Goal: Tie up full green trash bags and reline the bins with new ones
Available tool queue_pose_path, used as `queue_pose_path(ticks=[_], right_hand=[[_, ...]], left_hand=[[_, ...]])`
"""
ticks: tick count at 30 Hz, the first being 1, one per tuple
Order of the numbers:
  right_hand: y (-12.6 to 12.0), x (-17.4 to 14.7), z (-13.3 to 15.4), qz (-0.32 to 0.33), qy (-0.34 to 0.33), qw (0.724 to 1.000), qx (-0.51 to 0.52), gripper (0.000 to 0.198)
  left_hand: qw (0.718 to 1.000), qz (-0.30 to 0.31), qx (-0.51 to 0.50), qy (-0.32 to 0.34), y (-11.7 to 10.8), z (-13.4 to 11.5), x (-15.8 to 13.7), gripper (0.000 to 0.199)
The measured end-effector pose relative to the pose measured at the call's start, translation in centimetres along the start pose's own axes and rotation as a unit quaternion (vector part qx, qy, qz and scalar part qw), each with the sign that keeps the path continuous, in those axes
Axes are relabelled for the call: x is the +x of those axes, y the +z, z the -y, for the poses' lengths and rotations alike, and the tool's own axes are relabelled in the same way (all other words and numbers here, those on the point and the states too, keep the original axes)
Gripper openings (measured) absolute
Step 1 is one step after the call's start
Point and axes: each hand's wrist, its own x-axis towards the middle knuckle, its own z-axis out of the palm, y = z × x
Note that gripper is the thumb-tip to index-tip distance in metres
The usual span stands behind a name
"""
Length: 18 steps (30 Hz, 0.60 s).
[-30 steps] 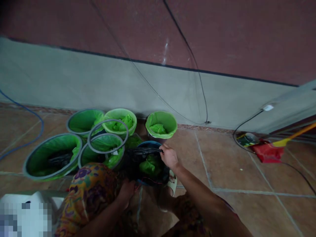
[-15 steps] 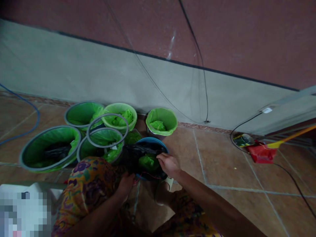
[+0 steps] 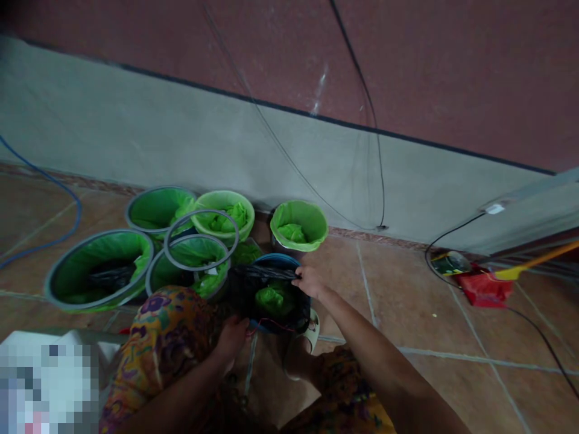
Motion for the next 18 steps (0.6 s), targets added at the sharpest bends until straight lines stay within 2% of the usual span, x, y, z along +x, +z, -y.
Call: queue_pose_path(ticks=[2,5,8,10,13,15,18], right_hand=[[-0.9,-0.4,-0.2,-0.005,0.028,0.993,0.117,0.008],[-2.4,-1.4,0.0,-0.006,0.047,0.963,0.264,0.017],[-4.0,-2.6,0.8,-0.024,0.055,0.938,0.342,0.027],[-5.2,-3.4,1.5,-0.059,0.046,0.929,0.362,0.033],[-6.7,-4.5,2.9,-0.125,-0.025,0.911,0.392,0.040],[-7.2,-5.2,3.8,-0.139,-0.071,0.890,0.429,0.043],[-7.2,-6.0,4.8,-0.134,-0.065,0.864,0.482,0.042]], left_hand=[[1.000,0.014,-0.009,0.017,0.0,-0.4,-0.5,0.017],[0.998,0.044,-0.012,0.035,-0.1,-1.3,-1.1,0.012],[0.996,0.050,0.026,0.068,-0.4,-3.3,-2.2,0.010],[0.989,0.051,0.061,0.121,-0.6,-5.5,-3.4,0.011],[0.967,0.106,0.083,0.218,-0.3,-9.8,-5.7,0.011],[0.937,0.134,0.114,0.302,0.4,-12.6,-6.7,0.012],[0.903,0.130,0.169,0.372,1.5,-15.6,-6.4,0.012]])
